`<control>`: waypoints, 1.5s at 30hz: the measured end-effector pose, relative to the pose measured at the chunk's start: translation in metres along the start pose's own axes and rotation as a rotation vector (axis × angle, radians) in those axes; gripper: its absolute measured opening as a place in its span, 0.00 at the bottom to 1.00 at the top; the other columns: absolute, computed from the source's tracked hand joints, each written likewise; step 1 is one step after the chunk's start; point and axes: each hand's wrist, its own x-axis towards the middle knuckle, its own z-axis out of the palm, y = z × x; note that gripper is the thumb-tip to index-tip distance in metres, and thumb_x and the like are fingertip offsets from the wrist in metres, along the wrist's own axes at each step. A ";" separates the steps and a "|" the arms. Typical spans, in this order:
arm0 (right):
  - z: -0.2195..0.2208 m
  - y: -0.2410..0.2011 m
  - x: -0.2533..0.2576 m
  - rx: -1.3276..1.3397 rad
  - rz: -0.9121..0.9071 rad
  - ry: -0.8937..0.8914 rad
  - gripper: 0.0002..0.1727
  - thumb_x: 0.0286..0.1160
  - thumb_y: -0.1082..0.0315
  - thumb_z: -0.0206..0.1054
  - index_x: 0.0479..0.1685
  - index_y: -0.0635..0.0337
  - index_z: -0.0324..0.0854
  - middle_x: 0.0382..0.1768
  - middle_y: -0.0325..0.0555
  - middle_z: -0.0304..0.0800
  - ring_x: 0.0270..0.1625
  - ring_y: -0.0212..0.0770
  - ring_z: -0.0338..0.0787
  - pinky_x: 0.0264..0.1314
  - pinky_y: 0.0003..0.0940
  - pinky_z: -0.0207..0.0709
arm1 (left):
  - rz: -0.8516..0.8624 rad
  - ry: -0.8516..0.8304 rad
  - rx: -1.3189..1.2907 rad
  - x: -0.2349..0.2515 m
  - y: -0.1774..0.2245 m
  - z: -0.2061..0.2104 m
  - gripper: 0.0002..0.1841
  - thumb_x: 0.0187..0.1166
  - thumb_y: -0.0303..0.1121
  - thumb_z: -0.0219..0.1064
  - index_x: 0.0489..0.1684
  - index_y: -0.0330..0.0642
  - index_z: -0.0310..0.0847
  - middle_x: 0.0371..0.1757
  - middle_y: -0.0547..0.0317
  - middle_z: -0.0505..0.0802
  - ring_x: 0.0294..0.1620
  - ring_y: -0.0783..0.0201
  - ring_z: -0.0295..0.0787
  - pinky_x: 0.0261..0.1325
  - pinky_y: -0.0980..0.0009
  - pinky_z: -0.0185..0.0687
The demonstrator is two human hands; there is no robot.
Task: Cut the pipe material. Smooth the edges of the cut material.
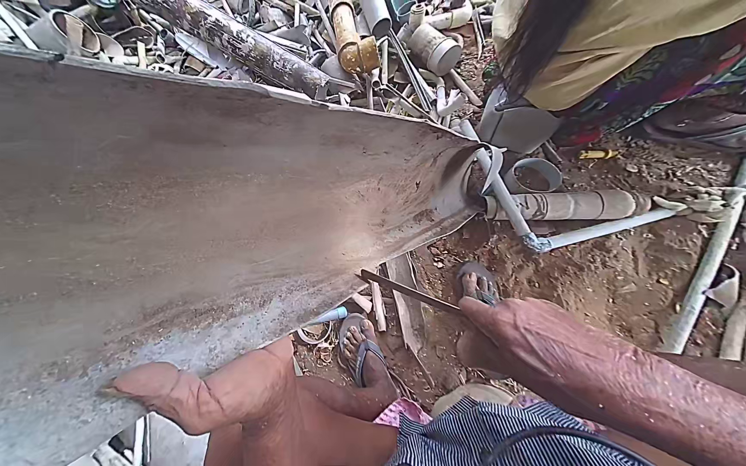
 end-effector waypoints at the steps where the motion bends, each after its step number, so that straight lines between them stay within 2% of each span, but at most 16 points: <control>1: 0.006 -0.005 -0.002 -0.005 -0.076 0.106 0.08 0.80 0.65 0.60 0.35 0.60 0.76 0.15 0.49 0.75 0.21 0.55 0.86 0.22 0.48 0.74 | -0.002 0.005 -0.005 0.000 0.000 0.000 0.30 0.94 0.53 0.30 0.81 0.39 0.57 0.67 0.52 0.86 0.73 0.56 0.82 0.73 0.52 0.79; 4: 0.016 -0.023 0.003 0.017 -0.222 0.322 0.08 0.73 0.65 0.62 0.28 0.58 0.77 0.09 0.44 0.69 0.12 0.49 0.79 0.12 0.41 0.67 | -0.014 0.018 0.004 -0.001 0.003 0.001 0.32 0.93 0.57 0.32 0.80 0.40 0.58 0.64 0.54 0.88 0.70 0.57 0.85 0.70 0.53 0.82; 6: 0.010 -0.010 0.004 0.045 -0.109 0.150 0.07 0.76 0.66 0.62 0.33 0.60 0.76 0.13 0.48 0.73 0.19 0.54 0.84 0.20 0.47 0.71 | -0.018 0.032 0.007 -0.001 0.004 0.001 0.32 0.93 0.57 0.31 0.80 0.40 0.57 0.65 0.54 0.87 0.71 0.57 0.84 0.71 0.53 0.81; 9: 0.006 0.011 0.003 0.061 0.066 -0.068 0.11 0.88 0.65 0.53 0.45 0.63 0.76 0.23 0.54 0.80 0.32 0.60 0.89 0.34 0.53 0.77 | -0.011 0.031 0.011 -0.001 0.002 0.000 0.32 0.93 0.55 0.30 0.81 0.40 0.57 0.66 0.52 0.87 0.72 0.56 0.83 0.72 0.52 0.80; 12: 0.017 -0.004 0.000 0.079 -0.115 0.182 0.10 0.79 0.65 0.59 0.31 0.60 0.76 0.12 0.47 0.72 0.17 0.53 0.83 0.18 0.45 0.71 | 0.001 0.033 0.021 0.000 0.001 0.003 0.31 0.93 0.55 0.30 0.81 0.40 0.57 0.65 0.53 0.88 0.71 0.56 0.84 0.71 0.53 0.81; 14: 0.017 -0.016 0.004 0.088 -0.191 0.257 0.11 0.79 0.65 0.59 0.30 0.59 0.77 0.10 0.46 0.70 0.14 0.51 0.81 0.15 0.43 0.70 | -0.001 0.029 0.014 -0.001 0.002 0.004 0.33 0.93 0.56 0.30 0.82 0.40 0.57 0.66 0.53 0.87 0.72 0.56 0.83 0.72 0.52 0.80; 18: 0.007 0.005 0.007 0.093 0.003 -0.015 0.11 0.86 0.65 0.56 0.40 0.63 0.76 0.20 0.54 0.78 0.29 0.59 0.87 0.31 0.52 0.75 | 0.034 0.050 0.029 0.000 0.001 0.003 0.29 0.94 0.51 0.30 0.82 0.40 0.54 0.67 0.53 0.86 0.73 0.57 0.83 0.72 0.53 0.80; 21: 0.015 -0.013 0.001 0.104 -0.136 0.162 0.09 0.80 0.66 0.60 0.35 0.62 0.78 0.14 0.51 0.76 0.19 0.57 0.86 0.20 0.49 0.74 | 0.023 0.065 0.060 -0.002 0.000 0.006 0.29 0.94 0.51 0.27 0.81 0.40 0.54 0.67 0.55 0.86 0.73 0.59 0.82 0.72 0.55 0.80; 24: 0.013 -0.041 0.007 0.115 -0.287 0.287 0.10 0.78 0.66 0.59 0.31 0.60 0.78 0.10 0.48 0.72 0.13 0.52 0.82 0.13 0.45 0.70 | 0.022 0.089 0.047 -0.003 0.003 0.008 0.26 0.94 0.52 0.32 0.75 0.44 0.60 0.60 0.61 0.89 0.67 0.63 0.86 0.68 0.58 0.83; 26: 0.010 -0.027 0.012 0.097 -0.200 0.181 0.09 0.77 0.66 0.59 0.33 0.62 0.77 0.12 0.51 0.75 0.18 0.57 0.85 0.18 0.49 0.72 | 0.019 0.080 0.024 -0.002 0.004 0.009 0.23 0.93 0.52 0.37 0.70 0.46 0.64 0.55 0.66 0.92 0.63 0.66 0.89 0.65 0.61 0.86; 29: 0.000 -0.004 0.011 0.090 0.022 -0.043 0.12 0.87 0.65 0.56 0.45 0.67 0.78 0.24 0.62 0.84 0.35 0.68 0.91 0.36 0.61 0.79 | 0.042 0.085 0.031 -0.003 0.002 0.007 0.25 0.90 0.57 0.46 0.71 0.48 0.62 0.55 0.69 0.91 0.64 0.70 0.88 0.65 0.64 0.86; 34: 0.000 -0.072 0.026 0.204 -0.352 0.329 0.13 0.81 0.65 0.57 0.30 0.61 0.78 0.10 0.48 0.72 0.14 0.52 0.82 0.15 0.45 0.70 | 0.076 0.099 0.056 -0.002 0.003 0.008 0.35 0.83 0.68 0.51 0.72 0.46 0.63 0.57 0.70 0.90 0.66 0.73 0.86 0.67 0.68 0.83; 37: -0.013 -0.096 0.044 0.251 -0.384 0.322 0.14 0.85 0.63 0.55 0.33 0.60 0.78 0.12 0.46 0.72 0.16 0.49 0.82 0.17 0.43 0.70 | 0.090 0.105 0.058 -0.003 0.002 0.007 0.37 0.82 0.68 0.51 0.74 0.44 0.64 0.60 0.70 0.89 0.70 0.74 0.82 0.70 0.70 0.79; 40: 0.002 -0.066 0.044 0.169 -0.289 0.370 0.15 0.84 0.62 0.54 0.31 0.60 0.77 0.11 0.45 0.71 0.14 0.49 0.81 0.15 0.43 0.71 | 0.009 0.079 0.005 -0.001 0.001 0.003 0.41 0.73 0.74 0.57 0.72 0.49 0.65 0.58 0.72 0.91 0.68 0.74 0.85 0.67 0.68 0.83; 42: 0.007 -0.049 0.038 0.179 -0.226 0.285 0.16 0.86 0.62 0.53 0.33 0.62 0.77 0.12 0.48 0.72 0.17 0.51 0.82 0.19 0.46 0.72 | -0.036 0.069 -0.028 0.001 0.000 0.002 0.45 0.67 0.77 0.60 0.73 0.49 0.63 0.58 0.70 0.91 0.67 0.71 0.86 0.67 0.65 0.84; 45: 0.009 -0.071 0.037 0.182 -0.392 0.388 0.16 0.84 0.62 0.54 0.29 0.60 0.77 0.09 0.44 0.69 0.12 0.47 0.79 0.14 0.40 0.68 | -0.027 0.106 0.081 -0.004 0.006 0.006 0.46 0.71 0.75 0.59 0.74 0.44 0.61 0.59 0.72 0.89 0.69 0.77 0.83 0.69 0.71 0.79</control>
